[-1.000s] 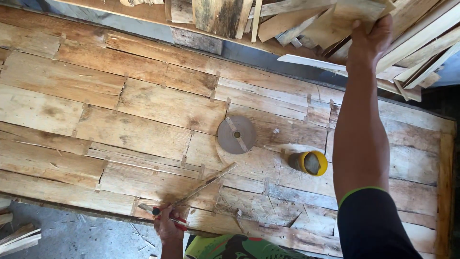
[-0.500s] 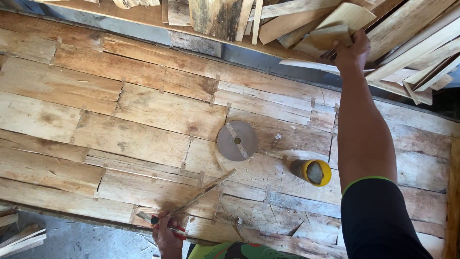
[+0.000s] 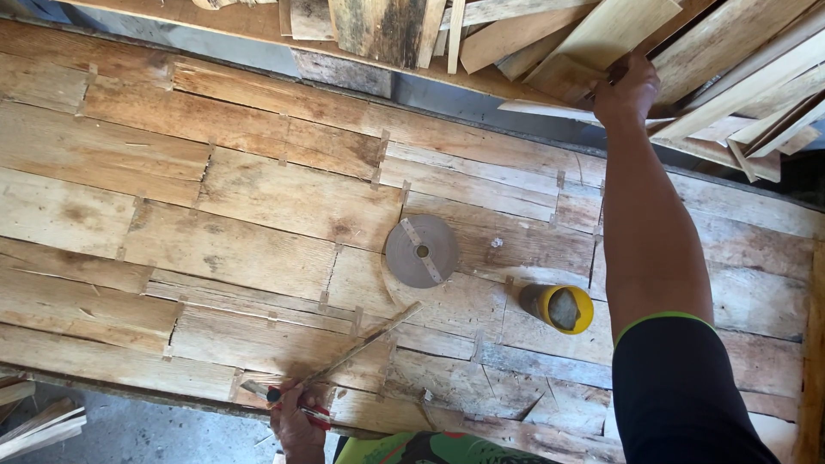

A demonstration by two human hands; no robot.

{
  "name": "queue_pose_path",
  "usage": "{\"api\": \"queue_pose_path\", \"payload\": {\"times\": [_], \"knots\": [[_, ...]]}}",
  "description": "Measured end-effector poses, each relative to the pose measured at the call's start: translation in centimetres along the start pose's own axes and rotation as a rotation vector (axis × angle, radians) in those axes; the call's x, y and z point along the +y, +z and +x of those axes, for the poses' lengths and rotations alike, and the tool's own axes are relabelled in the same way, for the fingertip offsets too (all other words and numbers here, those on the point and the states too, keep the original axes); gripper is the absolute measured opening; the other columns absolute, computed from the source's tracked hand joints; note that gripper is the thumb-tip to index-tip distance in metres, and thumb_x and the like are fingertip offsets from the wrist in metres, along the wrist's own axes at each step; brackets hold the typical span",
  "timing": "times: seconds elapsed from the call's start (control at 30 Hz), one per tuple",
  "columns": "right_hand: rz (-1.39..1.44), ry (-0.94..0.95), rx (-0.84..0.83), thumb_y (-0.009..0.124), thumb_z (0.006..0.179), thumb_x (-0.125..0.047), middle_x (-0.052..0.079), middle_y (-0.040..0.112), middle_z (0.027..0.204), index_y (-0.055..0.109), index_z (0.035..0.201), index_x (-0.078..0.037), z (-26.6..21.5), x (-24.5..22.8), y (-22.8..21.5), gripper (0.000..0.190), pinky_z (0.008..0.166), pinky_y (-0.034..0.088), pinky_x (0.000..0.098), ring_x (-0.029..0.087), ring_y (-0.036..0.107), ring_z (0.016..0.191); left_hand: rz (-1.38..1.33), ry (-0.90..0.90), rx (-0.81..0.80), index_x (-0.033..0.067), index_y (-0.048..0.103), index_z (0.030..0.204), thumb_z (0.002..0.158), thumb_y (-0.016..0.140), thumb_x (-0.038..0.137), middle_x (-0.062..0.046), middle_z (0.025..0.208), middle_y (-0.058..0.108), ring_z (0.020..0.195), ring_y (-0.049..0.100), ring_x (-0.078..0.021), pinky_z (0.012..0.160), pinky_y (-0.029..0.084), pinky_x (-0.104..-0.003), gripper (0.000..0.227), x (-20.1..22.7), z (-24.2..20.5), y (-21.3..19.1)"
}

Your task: Repairing a wood panel by cutting and fitting small wood pieces into gaps using a utility knife.

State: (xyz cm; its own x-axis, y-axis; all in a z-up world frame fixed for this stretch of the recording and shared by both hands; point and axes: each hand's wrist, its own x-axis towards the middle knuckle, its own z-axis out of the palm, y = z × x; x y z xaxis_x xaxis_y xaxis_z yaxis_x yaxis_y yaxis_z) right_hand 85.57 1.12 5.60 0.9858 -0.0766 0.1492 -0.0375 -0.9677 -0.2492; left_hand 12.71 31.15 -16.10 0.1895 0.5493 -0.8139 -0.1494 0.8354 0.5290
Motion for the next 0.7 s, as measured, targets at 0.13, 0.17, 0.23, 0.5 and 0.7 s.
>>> {"api": "queue_pose_path", "payload": {"times": [0.13, 0.17, 0.23, 0.5, 0.7], "knots": [[-0.019, -0.141, 0.232, 0.087, 0.082, -0.016, 0.012, 0.058, 0.112, 0.057, 0.118, -0.006, -1.7, 0.1, -1.1, 0.048, 0.079, 0.057, 0.0419, 0.024, 0.061, 0.092, -0.01, -0.012, 0.006, 0.0105, 0.066, 0.1, 0.087, 0.064, -0.001, 0.0, 0.082, 0.065, 0.055, 0.051, -0.0117, 0.052, 0.046, -0.029, 0.017, 0.5, -0.8, 0.7], [-0.018, -0.144, 0.235, 0.087, 0.082, -0.016, 0.012, 0.058, 0.112, 0.057, 0.118, -0.006, -2.1, -0.3, -1.5, 0.048, 0.079, 0.057, 0.0419, 0.024, 0.061, 0.092, -0.014, -0.011, 0.004, 0.0105, 0.066, 0.1, 0.087, 0.064, -0.001, 0.0, 0.082, 0.065, 0.055, 0.051, -0.0117, 0.052, 0.046, -0.029, 0.017, 0.3, -0.3, 0.6], [0.126, -0.302, 0.333, 0.077, 0.091, -0.002, 0.012, 0.058, 0.114, 0.056, 0.12, -0.007, -3.7, -0.6, -2.0, 0.037, 0.078, 0.058, 0.0408, 0.021, 0.063, 0.093, -0.027, -0.017, -0.044, 0.0101, 0.066, 0.099, 0.087, 0.064, -0.001, -0.001, 0.079, 0.062, 0.055, 0.052, -0.0118, 0.052, 0.046, -0.029, 0.016, 0.0, 0.2, -0.2], [0.222, -0.811, -0.143, 0.066, 0.098, 0.0, 0.012, 0.069, 0.096, 0.069, 0.1, -0.007, -18.4, -9.7, -8.0, 0.008, 0.072, 0.056, 0.0416, 0.026, 0.067, 0.086, -0.019, -0.008, -0.101, 0.0078, 0.064, 0.102, 0.088, 0.064, 0.0, -0.004, 0.081, 0.065, 0.055, 0.051, -0.0101, 0.052, 0.046, -0.026, 0.016, 0.2, 1.4, -0.9], [0.036, -1.314, -0.354, 0.068, 0.088, -0.031, 0.009, 0.072, 0.123, 0.072, 0.119, -0.014, -38.1, -13.0, -8.6, 0.036, 0.103, 0.05, 0.0427, 0.027, 0.065, 0.116, 0.123, 0.121, -0.233, 0.0018, 0.065, 0.11, 0.09, 0.063, 0.001, -0.006, 0.073, 0.059, 0.053, 0.052, -0.0117, 0.047, 0.043, -0.027, 0.02, 4.8, -4.3, 3.8]]}}
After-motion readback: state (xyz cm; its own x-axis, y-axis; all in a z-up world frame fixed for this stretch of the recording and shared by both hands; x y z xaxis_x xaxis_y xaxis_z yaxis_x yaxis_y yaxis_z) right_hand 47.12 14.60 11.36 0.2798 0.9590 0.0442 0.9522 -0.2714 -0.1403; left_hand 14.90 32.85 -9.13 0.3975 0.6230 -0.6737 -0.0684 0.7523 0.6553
